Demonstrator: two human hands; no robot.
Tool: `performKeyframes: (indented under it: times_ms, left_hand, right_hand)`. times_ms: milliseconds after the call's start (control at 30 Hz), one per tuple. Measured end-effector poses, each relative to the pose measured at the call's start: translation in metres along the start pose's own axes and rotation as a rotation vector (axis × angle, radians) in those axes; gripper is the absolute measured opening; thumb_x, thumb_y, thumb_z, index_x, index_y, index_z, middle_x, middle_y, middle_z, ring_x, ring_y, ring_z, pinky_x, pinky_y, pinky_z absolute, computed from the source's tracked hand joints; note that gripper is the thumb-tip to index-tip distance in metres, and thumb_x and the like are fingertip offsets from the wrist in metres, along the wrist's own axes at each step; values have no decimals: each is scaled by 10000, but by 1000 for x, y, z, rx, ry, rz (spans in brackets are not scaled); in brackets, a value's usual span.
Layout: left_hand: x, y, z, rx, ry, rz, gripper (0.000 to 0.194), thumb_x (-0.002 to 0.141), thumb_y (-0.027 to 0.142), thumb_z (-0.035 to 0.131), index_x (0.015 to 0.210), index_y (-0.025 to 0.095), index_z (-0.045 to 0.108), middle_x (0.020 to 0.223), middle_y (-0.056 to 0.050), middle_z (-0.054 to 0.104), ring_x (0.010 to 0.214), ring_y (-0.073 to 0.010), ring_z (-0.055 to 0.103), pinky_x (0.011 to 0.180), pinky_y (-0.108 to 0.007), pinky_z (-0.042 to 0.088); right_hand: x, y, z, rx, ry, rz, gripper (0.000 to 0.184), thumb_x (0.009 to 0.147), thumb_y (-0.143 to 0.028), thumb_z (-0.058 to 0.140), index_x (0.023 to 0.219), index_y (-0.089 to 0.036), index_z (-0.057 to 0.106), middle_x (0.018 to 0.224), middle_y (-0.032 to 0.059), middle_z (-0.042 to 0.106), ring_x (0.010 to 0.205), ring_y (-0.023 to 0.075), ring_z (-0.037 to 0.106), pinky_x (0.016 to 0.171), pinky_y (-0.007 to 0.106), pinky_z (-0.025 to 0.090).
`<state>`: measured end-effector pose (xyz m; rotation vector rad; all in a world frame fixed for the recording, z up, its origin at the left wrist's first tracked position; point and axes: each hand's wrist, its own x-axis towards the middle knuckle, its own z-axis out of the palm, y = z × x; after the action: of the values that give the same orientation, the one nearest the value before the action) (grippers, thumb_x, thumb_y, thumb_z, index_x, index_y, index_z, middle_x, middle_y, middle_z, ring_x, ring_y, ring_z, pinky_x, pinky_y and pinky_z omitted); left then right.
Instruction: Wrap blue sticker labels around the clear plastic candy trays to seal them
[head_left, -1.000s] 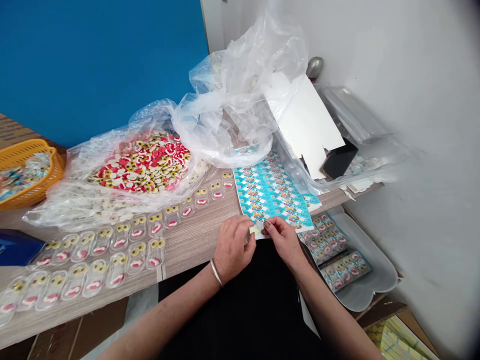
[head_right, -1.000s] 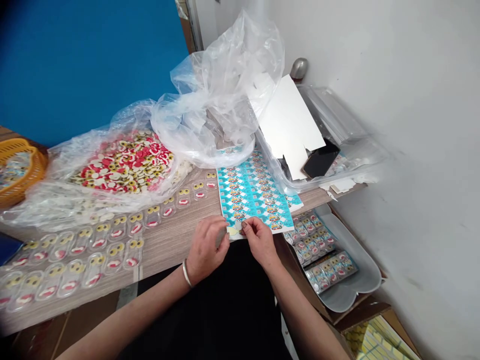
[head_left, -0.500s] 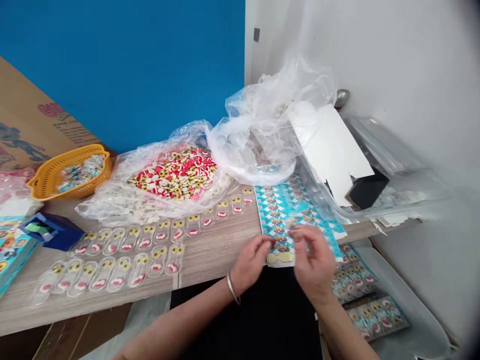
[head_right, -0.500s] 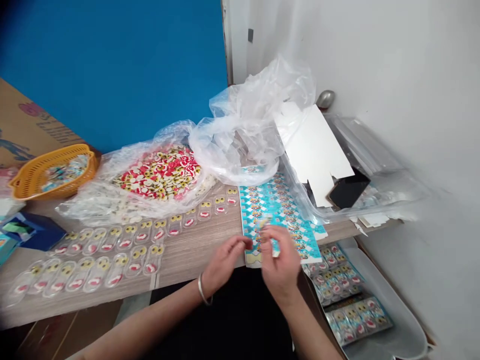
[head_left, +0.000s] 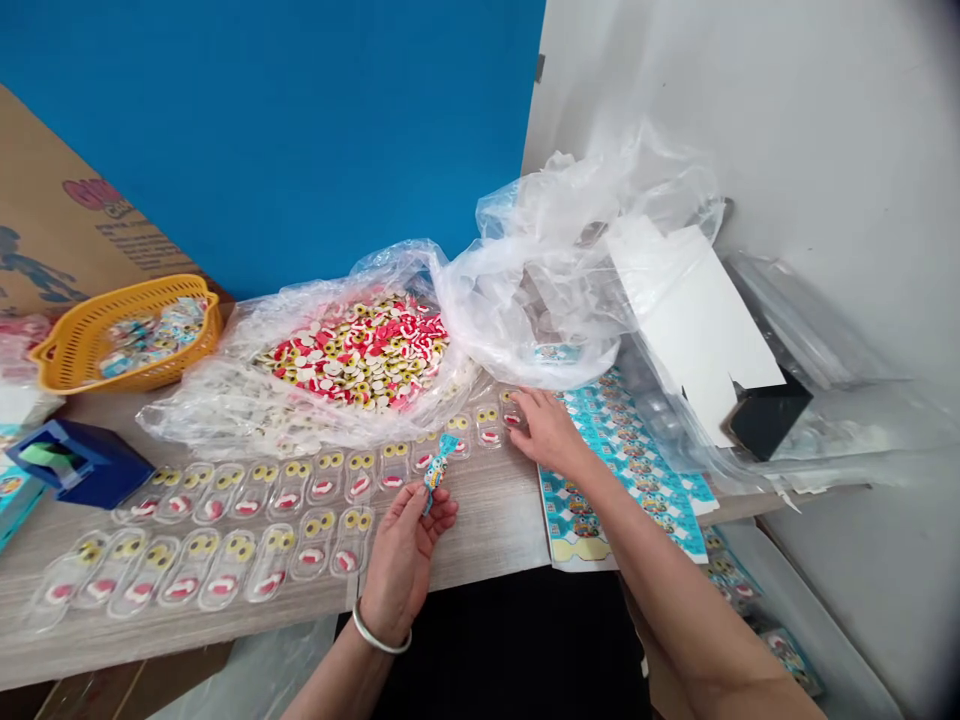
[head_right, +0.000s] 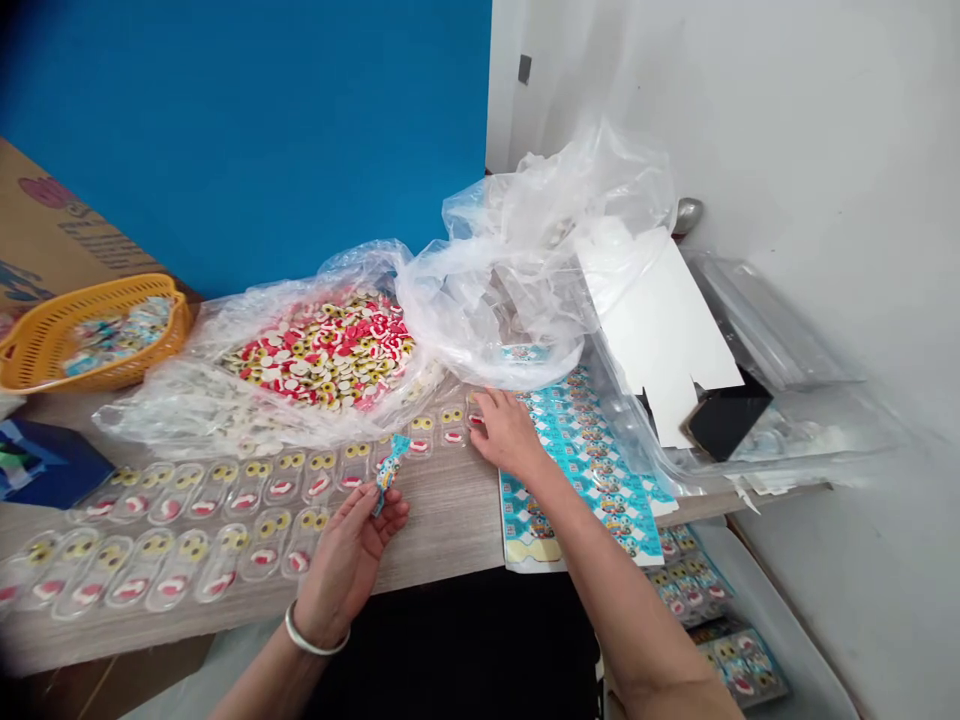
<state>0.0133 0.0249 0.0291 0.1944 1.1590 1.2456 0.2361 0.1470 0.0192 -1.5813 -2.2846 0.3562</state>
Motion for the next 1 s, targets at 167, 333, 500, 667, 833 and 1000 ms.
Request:
performKeyframes:
  times_ms: [167,333,500,667,833,1000]
  left_hand:
    - [-4,-1,-1,15,-12,17,294,710,350,801,852,170,618,809,-21,704,718,-144,687,711,-267,549]
    - [-5,-5,-3,37,-37,2,268,751,362,776,867,174,623,815,-17,704,722,-135,676,717,-263,547]
    - [-10,-8,-3,54,-44,-4,255,754,344,774,878,172,634,824,-24,707,735,-135,671,725,-264,548]
    - [-15,-12,0,63,-57,-8,279,714,342,798,853,165,633,811,-28,704,701,-133,662,704,-267,541]
    - [-16,-13,-1,141,-73,11,270,728,355,779,849,164,631,801,-27,702,681,-130,658,679,-256,518]
    - [-20,-11,-1,328,-161,-27,270,779,404,719,851,160,627,796,-40,691,661,-126,636,627,-238,491]
  right_hand:
    - [23,17,-3,-84,-180,2,495,747,-268,645,1225,-163,575,1225,138,643,1118,324,566,957,443,397]
    - [-18,12,-6,-20,-153,-65,448,702,-262,684,1138,-196,603,1368,108,559,1249,327,461,1001,458,365]
    - [-77,-22,1,112,-191,-96,509,710,-324,759,1175,-223,578,1380,91,556,1308,324,416,1037,493,344]
    - [-95,-53,12,187,-192,-106,598,710,-316,798,1246,-237,544,1422,105,519,1334,321,410,1029,501,361]
    - [-96,-51,9,209,-190,-115,625,690,-333,817,1240,-213,543,1490,145,438,1356,326,402,1046,518,361]
    - [-105,-38,-13,411,-100,-22,351,849,-275,636,1189,-234,561,1398,108,536,1302,269,476,1063,481,373]
